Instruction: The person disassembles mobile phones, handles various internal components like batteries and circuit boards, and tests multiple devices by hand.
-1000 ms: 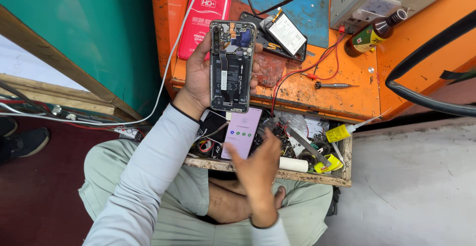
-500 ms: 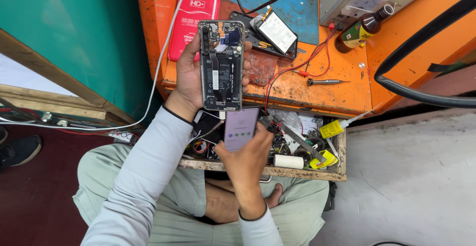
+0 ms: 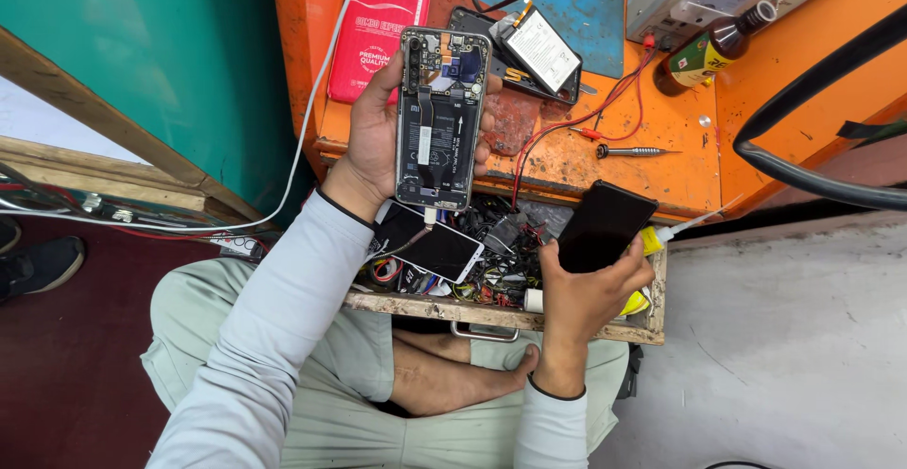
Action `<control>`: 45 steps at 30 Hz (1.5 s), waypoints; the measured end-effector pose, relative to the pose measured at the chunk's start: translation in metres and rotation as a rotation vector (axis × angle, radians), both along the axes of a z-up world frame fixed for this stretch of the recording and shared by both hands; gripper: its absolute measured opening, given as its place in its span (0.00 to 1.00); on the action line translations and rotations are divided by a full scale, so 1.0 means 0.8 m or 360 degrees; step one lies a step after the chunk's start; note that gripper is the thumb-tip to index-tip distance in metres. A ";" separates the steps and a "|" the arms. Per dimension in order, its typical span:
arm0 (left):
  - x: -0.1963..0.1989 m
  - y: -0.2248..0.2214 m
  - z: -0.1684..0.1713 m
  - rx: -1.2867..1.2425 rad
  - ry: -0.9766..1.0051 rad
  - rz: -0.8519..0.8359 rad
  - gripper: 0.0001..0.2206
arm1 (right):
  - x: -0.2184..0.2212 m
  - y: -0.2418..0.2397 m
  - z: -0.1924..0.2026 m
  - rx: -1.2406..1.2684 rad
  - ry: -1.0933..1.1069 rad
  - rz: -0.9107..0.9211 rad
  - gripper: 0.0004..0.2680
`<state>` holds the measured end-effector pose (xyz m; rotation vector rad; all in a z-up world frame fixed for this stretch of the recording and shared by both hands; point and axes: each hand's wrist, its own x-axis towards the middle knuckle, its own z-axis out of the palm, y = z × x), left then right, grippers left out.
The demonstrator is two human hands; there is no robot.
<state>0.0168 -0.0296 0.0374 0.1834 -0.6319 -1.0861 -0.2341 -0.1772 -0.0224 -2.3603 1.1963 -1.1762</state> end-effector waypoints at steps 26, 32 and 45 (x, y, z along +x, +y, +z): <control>0.001 -0.007 -0.008 -0.0111 0.0119 -0.0085 0.34 | 0.062 0.084 0.027 -0.0121 0.0663 0.1448 0.31; 0.004 -0.006 -0.013 -0.0139 0.0005 -0.0122 0.36 | 0.080 0.087 0.023 -0.0104 0.0699 0.1413 0.29; 0.001 -0.008 -0.011 -0.0049 0.0104 -0.0057 0.36 | 0.077 0.070 0.023 -0.0189 0.0869 0.1601 0.29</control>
